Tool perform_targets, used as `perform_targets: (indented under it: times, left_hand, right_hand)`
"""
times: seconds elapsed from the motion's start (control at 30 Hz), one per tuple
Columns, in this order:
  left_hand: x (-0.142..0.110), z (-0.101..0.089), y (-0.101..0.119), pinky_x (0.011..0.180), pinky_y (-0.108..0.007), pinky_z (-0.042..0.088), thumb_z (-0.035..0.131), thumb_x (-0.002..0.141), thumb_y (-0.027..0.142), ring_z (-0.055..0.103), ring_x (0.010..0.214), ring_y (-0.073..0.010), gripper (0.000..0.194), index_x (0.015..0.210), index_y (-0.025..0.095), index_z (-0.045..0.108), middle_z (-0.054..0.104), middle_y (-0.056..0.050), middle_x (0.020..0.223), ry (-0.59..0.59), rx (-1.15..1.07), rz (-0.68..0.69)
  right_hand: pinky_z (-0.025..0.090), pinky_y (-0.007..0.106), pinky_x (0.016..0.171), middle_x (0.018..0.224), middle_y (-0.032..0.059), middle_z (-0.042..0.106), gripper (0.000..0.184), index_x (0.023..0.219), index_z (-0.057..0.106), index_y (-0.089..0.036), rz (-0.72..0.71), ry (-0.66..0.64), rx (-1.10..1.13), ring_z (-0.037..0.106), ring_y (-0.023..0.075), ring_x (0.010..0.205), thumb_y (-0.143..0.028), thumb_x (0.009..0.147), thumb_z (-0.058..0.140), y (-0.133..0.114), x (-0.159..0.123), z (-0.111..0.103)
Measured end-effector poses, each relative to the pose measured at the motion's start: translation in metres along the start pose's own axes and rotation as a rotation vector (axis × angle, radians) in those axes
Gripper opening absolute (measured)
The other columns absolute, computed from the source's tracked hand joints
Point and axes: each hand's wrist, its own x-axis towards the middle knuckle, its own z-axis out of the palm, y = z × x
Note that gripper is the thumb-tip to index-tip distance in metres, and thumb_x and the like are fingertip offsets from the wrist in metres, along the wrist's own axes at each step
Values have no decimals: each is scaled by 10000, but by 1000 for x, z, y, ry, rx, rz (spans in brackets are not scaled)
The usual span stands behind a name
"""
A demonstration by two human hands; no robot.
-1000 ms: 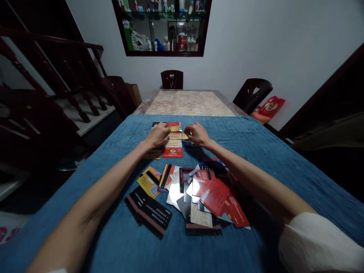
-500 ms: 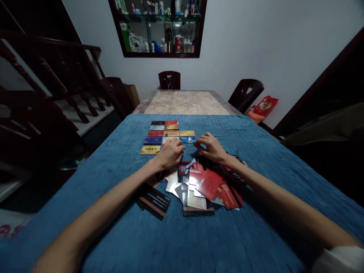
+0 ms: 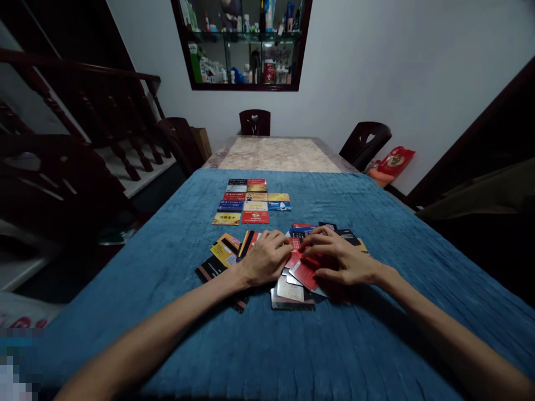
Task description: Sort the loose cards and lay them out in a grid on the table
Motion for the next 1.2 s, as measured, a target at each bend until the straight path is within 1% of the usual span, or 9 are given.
perform_targets:
  times: [0.1, 0.2, 0.4, 0.6, 0.8, 0.87, 0.97, 1.07, 1.2]
  left_hand:
    - [-3, 3, 0, 840, -383, 458, 440, 973, 188, 558, 981, -231, 238, 1000, 139, 670, 674, -117, 1026, 45, -34, -20]
    - [-5, 5, -1, 872, -400, 469, 446, 975, 202, 560, 1026, -239, 240, 1018, 150, 676, 681, -117, 1041, 63, -54, -32]
    - [-8, 2, 2, 916, -435, 469, 479, 959, 222, 552, 1096, -258, 234, 1058, 166, 683, 686, -121, 1085, 84, -64, -41]
    - [-10, -2, 8, 977, -483, 439, 540, 902, 276, 514, 1167, -307, 308, 1158, 146, 649, 666, -131, 1163, 12, -74, -11]
    - [-11, -4, 6, 991, -520, 420, 638, 851, 455, 492, 1199, -331, 436, 1191, 182, 633, 656, -127, 1157, -56, -91, -47]
    - [-11, -3, 6, 993, -522, 422, 638, 854, 462, 488, 1205, -333, 452, 1205, 178, 625, 648, -133, 1159, -58, -78, -64]
    - [-10, -2, 6, 978, -505, 431, 626, 867, 406, 498, 1189, -329, 398, 1173, 152, 636, 650, -143, 1133, -61, -46, -82]
    - [-10, -4, 6, 957, -481, 435, 586, 898, 356, 516, 1166, -317, 315, 1122, 145, 653, 662, -137, 1084, -79, -5, -54]
    - [-10, -8, 5, 959, -497, 416, 554, 923, 369, 519, 1161, -323, 313, 1093, 126, 657, 668, -146, 1076, -67, 36, 12]
  right_hand:
    - [422, 506, 1010, 1217, 90, 654, 291, 1125, 700, -274, -6, -34, 6, 497, 294, 1163, -347, 846, 663, -2, -1, 5]
    - [419, 529, 1013, 1218, 98, 653, 303, 1139, 702, -276, -5, -25, -15, 491, 307, 1176, -367, 853, 660, -2, 1, 10]
    - [435, 530, 995, 1166, 112, 667, 323, 1186, 694, -297, 24, 81, -104, 501, 300, 1133, -436, 905, 620, -4, 2, 22]
    - [444, 521, 989, 1168, 134, 663, 399, 1219, 679, -252, 39, 162, -189, 511, 297, 1100, -497, 918, 588, 0, 2, 35]
    - [436, 540, 979, 1209, 138, 654, 432, 1242, 658, -245, 76, 207, -228, 495, 310, 1122, -517, 916, 583, 4, -1, 45]
    - [439, 535, 973, 1206, 140, 656, 431, 1232, 661, -234, 85, 219, -242, 493, 313, 1126, -514, 912, 590, 4, 0, 47]
    - [444, 527, 969, 1199, 143, 660, 426, 1225, 667, -233, 90, 230, -261, 501, 314, 1130, -501, 896, 623, 3, 1, 47]
    - [445, 530, 970, 1195, 145, 668, 407, 1198, 679, -227, 67, 221, -268, 510, 314, 1134, -487, 887, 644, 1, 0, 42]
    - [443, 522, 986, 1200, 136, 683, 317, 1188, 678, -198, -8, 201, -270, 520, 298, 1151, -359, 919, 628, -3, -3, 33]
